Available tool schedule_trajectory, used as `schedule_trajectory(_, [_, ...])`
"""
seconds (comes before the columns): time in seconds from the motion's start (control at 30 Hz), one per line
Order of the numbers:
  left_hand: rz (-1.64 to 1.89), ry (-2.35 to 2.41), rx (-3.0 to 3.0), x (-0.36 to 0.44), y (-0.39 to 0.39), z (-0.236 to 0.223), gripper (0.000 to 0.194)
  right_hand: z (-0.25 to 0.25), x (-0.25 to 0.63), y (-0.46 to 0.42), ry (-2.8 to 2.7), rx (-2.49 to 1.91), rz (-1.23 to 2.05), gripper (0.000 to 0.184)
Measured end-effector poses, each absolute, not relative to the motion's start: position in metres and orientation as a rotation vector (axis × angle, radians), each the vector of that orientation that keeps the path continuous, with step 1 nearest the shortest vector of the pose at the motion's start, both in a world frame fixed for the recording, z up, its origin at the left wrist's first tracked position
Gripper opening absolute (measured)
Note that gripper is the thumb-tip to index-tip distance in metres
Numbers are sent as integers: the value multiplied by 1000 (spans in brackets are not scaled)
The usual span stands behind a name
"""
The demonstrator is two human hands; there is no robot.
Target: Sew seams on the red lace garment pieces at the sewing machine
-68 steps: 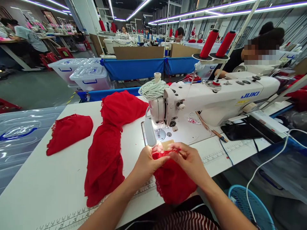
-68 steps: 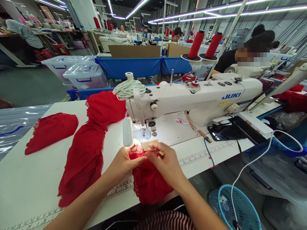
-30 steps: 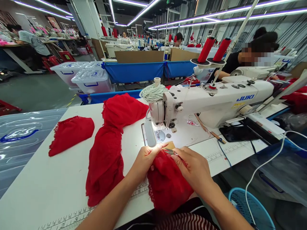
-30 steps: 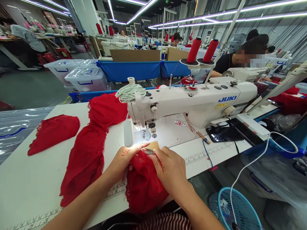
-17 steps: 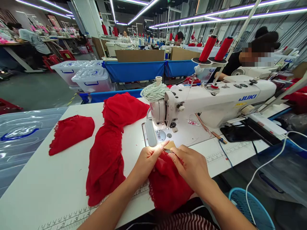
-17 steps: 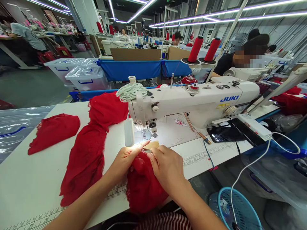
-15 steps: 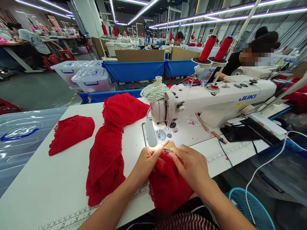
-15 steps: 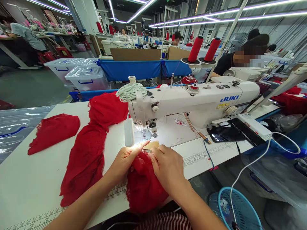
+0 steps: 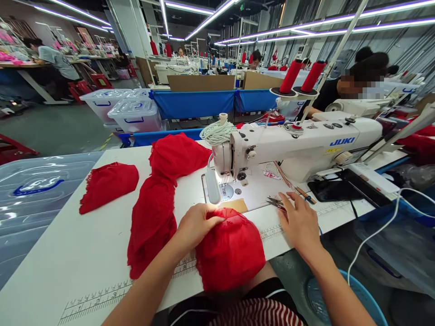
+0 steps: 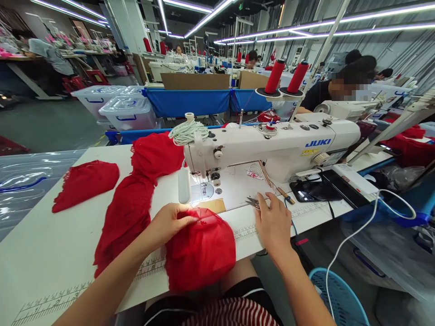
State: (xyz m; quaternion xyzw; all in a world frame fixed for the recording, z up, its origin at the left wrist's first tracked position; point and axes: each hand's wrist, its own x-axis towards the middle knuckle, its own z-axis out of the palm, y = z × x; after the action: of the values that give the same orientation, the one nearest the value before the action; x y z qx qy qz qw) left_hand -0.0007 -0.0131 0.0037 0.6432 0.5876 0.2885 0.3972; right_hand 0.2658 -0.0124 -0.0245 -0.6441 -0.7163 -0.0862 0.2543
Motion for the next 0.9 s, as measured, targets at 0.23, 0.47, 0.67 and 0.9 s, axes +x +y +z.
schedule_trajectory(0.23, [684,1373,1232,18,-44,38,33,13,193,-99,-1958,-892,1545,18])
schedule_trajectory(0.47, [865,1303,637,20,-92,48,36,-26,178,-91,-1760,-1030,250,46])
schedule_trajectory(0.67, [914,1530,1305,16,-102,33,31,7,203,-74,-1815,-948,810,20])
schedule_trajectory(0.9, [938,1387,1591,28,-101,44,40,26,208,-58,-1818,-1011,1291,39])
